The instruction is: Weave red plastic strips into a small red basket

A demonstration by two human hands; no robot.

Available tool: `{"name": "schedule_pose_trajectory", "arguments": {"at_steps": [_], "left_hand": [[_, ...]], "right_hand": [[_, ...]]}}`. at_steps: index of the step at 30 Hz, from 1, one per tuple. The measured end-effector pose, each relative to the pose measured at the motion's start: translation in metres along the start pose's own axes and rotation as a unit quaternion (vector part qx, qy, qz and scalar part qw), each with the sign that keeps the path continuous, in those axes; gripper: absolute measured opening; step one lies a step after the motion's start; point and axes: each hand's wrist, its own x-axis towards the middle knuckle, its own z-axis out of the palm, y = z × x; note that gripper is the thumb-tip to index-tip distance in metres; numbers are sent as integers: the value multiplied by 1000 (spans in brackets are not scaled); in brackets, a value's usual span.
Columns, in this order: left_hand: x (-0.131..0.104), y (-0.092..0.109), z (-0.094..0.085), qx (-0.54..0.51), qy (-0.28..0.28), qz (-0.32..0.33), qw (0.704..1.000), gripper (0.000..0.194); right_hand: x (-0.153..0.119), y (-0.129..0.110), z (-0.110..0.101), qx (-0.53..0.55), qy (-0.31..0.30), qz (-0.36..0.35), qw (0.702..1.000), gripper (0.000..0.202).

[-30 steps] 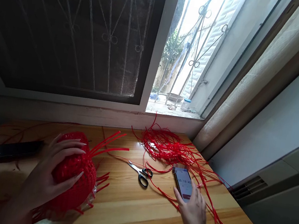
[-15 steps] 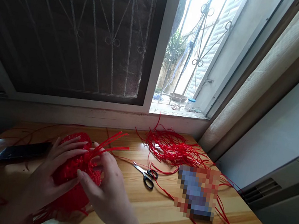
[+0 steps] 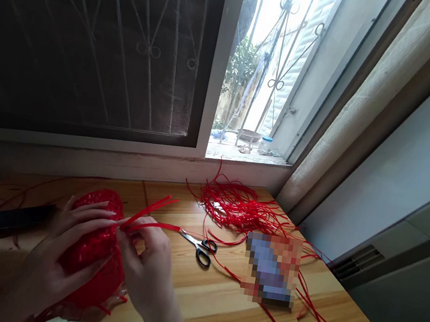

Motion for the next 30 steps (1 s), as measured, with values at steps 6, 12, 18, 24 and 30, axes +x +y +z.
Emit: {"name": "schedule_pose_trajectory", "arguments": {"at_steps": [6,12,18,24,30], "left_hand": [[1,8,2,-48,51,5,998,44],[-1,9,2,-96,11,-6,995,41],[0,11,8,-122,13,-21,992,27],[3,12,9,-115,7,-21,993,31],[-2,3,12,-82,27,-105,991,59]], "right_hand": [[-7,-8,2,44,7,-15,999,13],[-7,-8,-2,37,28,-21,999,13],[-3,-7,-4,30,20,-18,999,11],[-1,-3,-2,47,17,-5,999,14],[6,12,-9,170,-13,94,981,31]]}}
